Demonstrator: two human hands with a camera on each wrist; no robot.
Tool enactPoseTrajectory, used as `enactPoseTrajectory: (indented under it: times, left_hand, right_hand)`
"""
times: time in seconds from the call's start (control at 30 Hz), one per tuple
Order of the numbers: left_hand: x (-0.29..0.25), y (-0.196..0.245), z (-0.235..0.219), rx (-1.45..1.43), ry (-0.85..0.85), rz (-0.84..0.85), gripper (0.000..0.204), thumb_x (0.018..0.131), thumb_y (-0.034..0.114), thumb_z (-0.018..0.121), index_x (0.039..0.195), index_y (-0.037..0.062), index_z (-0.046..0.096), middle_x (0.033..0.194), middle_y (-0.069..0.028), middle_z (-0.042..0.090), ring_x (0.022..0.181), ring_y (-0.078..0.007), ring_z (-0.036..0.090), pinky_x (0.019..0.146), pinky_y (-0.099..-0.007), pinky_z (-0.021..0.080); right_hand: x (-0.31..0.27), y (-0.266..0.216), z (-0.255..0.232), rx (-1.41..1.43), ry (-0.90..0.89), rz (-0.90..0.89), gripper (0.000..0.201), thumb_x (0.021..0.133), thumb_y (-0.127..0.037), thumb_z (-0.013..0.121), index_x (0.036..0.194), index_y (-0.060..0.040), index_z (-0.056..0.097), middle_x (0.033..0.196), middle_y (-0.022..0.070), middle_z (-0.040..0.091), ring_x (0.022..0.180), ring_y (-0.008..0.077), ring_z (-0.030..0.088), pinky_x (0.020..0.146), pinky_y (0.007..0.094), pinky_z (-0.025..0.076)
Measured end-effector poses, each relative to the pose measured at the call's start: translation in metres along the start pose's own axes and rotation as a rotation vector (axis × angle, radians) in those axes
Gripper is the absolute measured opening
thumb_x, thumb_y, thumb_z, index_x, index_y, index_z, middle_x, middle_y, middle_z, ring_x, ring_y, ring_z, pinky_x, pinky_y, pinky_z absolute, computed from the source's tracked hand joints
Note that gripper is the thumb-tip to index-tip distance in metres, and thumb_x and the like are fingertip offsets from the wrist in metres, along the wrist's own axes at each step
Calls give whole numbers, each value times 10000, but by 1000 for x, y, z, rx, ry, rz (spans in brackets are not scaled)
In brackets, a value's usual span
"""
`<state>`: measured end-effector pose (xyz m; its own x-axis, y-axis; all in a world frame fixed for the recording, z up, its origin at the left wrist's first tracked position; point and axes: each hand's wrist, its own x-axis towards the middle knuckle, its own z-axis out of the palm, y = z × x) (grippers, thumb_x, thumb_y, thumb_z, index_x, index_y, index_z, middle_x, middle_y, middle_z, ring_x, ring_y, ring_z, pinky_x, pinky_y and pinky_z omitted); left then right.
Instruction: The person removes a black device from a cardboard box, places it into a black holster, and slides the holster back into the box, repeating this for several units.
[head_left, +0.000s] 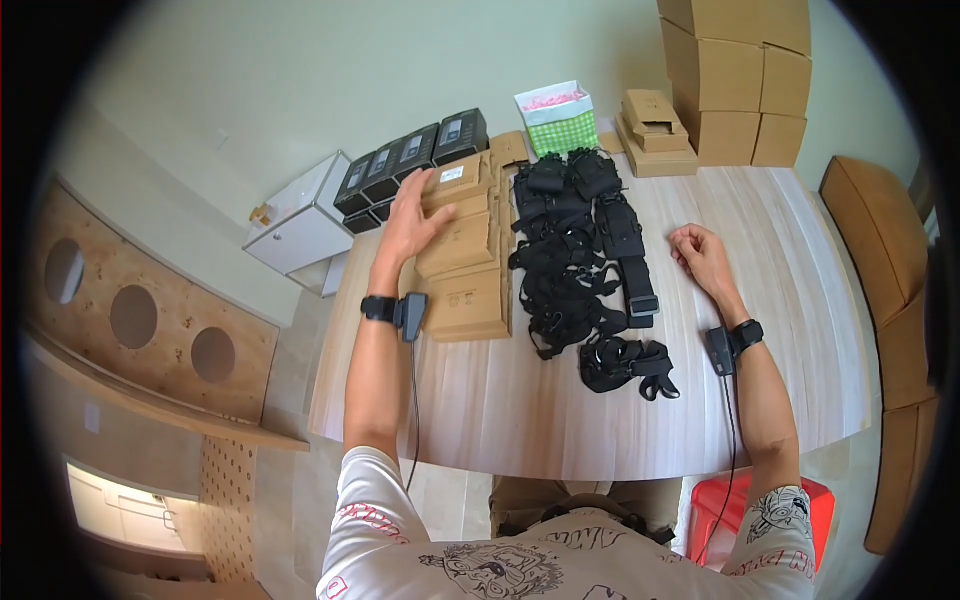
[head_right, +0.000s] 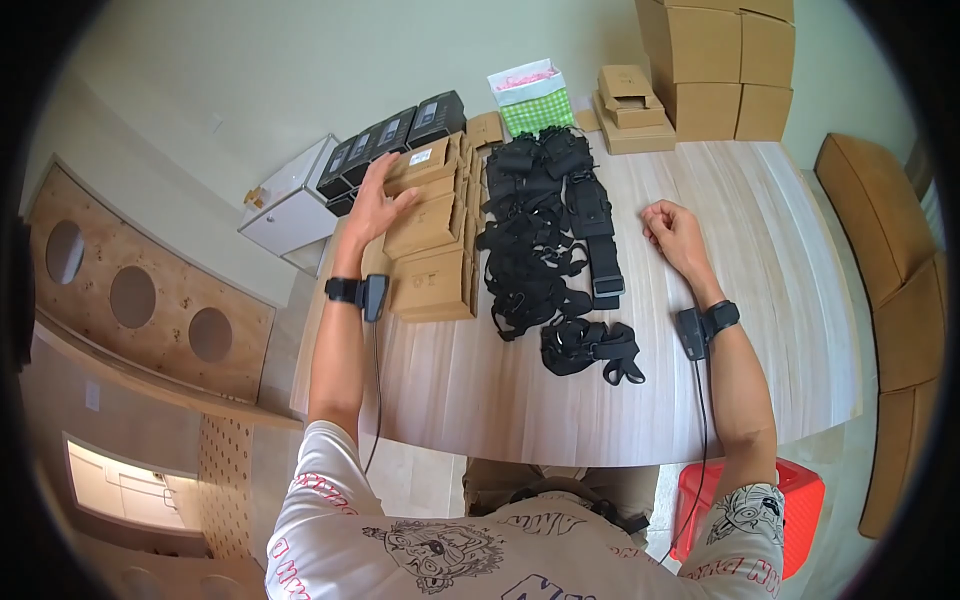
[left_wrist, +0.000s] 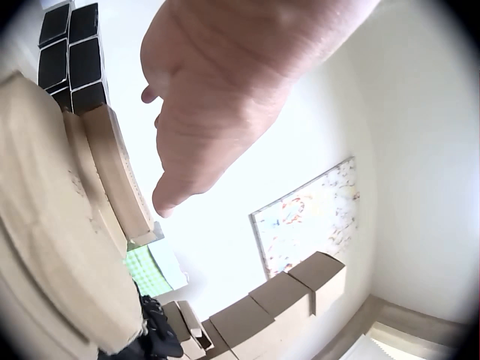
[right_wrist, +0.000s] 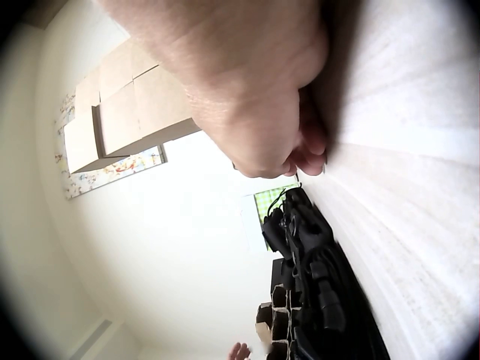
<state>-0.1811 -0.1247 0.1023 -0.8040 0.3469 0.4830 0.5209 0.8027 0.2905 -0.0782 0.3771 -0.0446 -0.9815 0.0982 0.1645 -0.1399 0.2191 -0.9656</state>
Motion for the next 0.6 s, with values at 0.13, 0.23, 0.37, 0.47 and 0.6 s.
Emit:
enactPoseTrajectory:
  times: [0.13,0.23,0.37,0.47,0.6]
  left_hand:
    - [-63,8,-8,-10,-54,-8,810,853,325,877,1508,-4,534,1611,-277,461,1503,-442,436,1236,-480,387]
    - [-80,7,-2,37,-147,-24,812,827,334,896,1476,-14,554,1595,-277,474,1488,-435,452,1227,-471,400]
    - [-74,2,3,-34,-199,-40,847,798,341,917,1474,-18,552,1558,-271,501,1449,-428,492,1205,-458,427]
    - [-68,7,0,-58,-278,-69,869,793,345,922,1493,-7,546,1527,-262,516,1417,-422,518,1188,-450,443]
    - [-74,5,1,-40,-213,-39,831,791,337,927,1462,0,572,1496,-240,533,1395,-423,527,1179,-453,450]
  right_hand:
    - [3,4,0,-18,-14,0,199,1094,-184,608,1057,-16,709,784,-16,652,680,53,544,615,233,442]
    - [4,4,0,-3,-31,-9,199,1097,-184,602,1060,-20,707,788,-20,649,683,51,544,617,230,440]
    - [2,4,-1,-12,-32,-7,202,1101,-179,591,1056,-19,706,788,-21,648,683,49,544,619,229,441]
    - [6,14,-2,-22,-24,-53,202,1101,-180,589,1052,-21,704,789,-21,648,686,49,546,620,228,440]
    - [3,5,-2,-30,-39,-16,205,1101,-185,588,1050,-22,702,790,-20,650,687,50,545,616,228,439]
